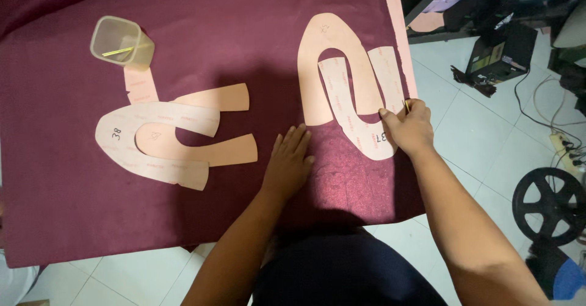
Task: The person lays out maroon fabric on a padded table, smooths it flat, and arranges curved paper pattern pieces on top. They hold each pattern steady with one hand and trace around its edges with a pen, working through the pieces one at a time and repositioning the fabric as they go.
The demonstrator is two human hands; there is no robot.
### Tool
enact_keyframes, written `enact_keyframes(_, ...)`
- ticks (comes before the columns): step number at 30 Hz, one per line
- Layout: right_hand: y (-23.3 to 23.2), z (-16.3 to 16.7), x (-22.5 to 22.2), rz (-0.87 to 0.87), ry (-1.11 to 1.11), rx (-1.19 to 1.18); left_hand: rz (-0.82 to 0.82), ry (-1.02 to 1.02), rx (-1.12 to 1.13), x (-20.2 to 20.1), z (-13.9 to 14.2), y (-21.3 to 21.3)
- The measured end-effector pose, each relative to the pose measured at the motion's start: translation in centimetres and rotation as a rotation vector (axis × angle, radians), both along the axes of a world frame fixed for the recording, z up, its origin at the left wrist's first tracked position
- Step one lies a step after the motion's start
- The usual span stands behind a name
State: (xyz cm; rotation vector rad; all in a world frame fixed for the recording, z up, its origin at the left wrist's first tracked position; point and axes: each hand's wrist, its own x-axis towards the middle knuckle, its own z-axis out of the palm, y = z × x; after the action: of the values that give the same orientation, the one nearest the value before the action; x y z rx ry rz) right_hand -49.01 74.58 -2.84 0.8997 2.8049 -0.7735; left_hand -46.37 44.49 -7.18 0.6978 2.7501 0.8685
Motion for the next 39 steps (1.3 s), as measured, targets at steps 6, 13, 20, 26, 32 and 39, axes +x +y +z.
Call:
enact_keyframes(6, -0.3, 0.6, 1.9, -0.073, 0.102, -0.212, -0.026, -0.012, -0.041, 0.1, 0.9, -1.0)
enact_keyframes(13, -1.2, -0.1, 3.2, 0.071, 0.148, 0.012, -0.042, -0.032, -0.038, -1.3, 4.5, -1.5)
enact_keyframes(20, 0.1, -0.8, 2.1, 0.041, 0.039, -0.037, -0.006, -0.039, -0.159, -2.1, 2.6, 0.9)
enact_keyframes(26, 1.8, -1.6, 0.4, 0.071, 0.093, -0.008, 0.026, 0.212, -0.128, -1.8, -1.3, 4.0)
enact_keyframes(32, 3.0, -2.0, -3.4, 0.127, 0.232, -0.142, 0.207, 0.002, 0.001, -2.4, -2.5, 4.7)
enact_keyframes(39, 3.0, -0.7, -7.1, 0.109, 0.119, -0.147, 0.092, 0.116, -0.143, -2.8, -1.6, 5.0)
